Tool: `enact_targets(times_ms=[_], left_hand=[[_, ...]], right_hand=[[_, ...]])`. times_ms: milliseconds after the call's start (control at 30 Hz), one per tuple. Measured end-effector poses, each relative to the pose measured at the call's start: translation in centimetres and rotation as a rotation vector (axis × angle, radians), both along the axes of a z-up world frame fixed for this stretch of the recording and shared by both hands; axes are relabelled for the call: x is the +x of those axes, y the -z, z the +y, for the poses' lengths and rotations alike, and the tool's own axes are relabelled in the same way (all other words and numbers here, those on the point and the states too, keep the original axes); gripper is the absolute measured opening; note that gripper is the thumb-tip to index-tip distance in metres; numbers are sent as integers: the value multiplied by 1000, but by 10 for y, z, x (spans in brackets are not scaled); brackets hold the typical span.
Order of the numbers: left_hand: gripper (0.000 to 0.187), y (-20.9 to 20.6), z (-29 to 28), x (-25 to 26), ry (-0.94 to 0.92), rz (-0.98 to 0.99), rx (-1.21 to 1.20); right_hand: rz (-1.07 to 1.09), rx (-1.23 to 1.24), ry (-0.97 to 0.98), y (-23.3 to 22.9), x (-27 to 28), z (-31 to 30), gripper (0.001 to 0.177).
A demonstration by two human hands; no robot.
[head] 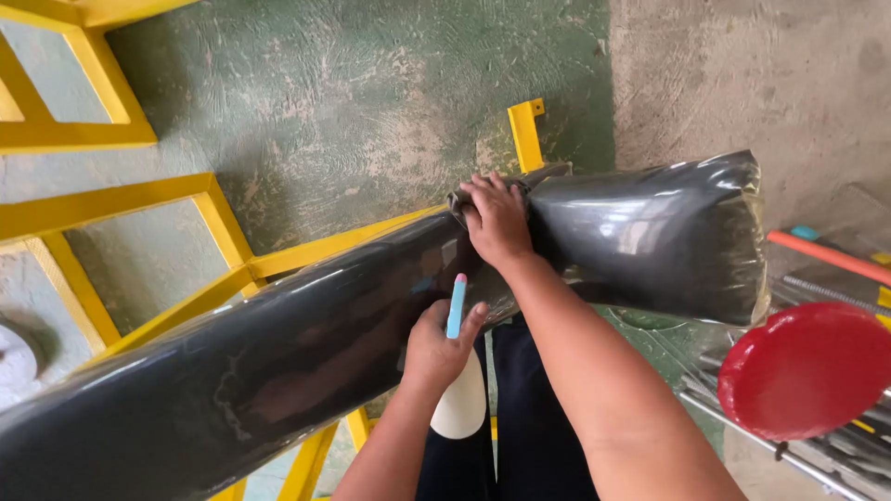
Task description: The recorder is cleaning and wiping down various gym equipment, including benches and weight machines, using a spray bottle and a cloth.
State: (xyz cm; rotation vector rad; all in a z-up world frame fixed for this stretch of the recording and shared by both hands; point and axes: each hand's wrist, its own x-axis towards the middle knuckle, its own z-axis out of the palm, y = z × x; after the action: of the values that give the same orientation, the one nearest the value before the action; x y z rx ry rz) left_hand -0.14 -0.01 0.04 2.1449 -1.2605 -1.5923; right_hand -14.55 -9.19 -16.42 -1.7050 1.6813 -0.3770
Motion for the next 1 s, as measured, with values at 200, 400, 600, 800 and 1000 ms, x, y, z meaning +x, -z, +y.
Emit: enact_targets(times_ms=[200, 400, 600, 800, 1000], left_hand=[[57, 12, 5, -9, -144, -7, 41], [64, -2, 3, -26, -212, -18, 91], [69, 3, 12, -52, -248, -39, 130], [59, 3, 27, -54, -394, 49, 5], [55, 17, 30, -27, -448, 116, 67]], right_hand=[[-223, -96, 71, -50, -18, 144, 43], [-576, 401, 316, -64, -71, 166, 51], [-767, 245, 197, -87, -77, 39, 38], [-151, -114, -136, -11, -21, 42, 37], [-181, -162, -328, -52, -19, 52, 60]])
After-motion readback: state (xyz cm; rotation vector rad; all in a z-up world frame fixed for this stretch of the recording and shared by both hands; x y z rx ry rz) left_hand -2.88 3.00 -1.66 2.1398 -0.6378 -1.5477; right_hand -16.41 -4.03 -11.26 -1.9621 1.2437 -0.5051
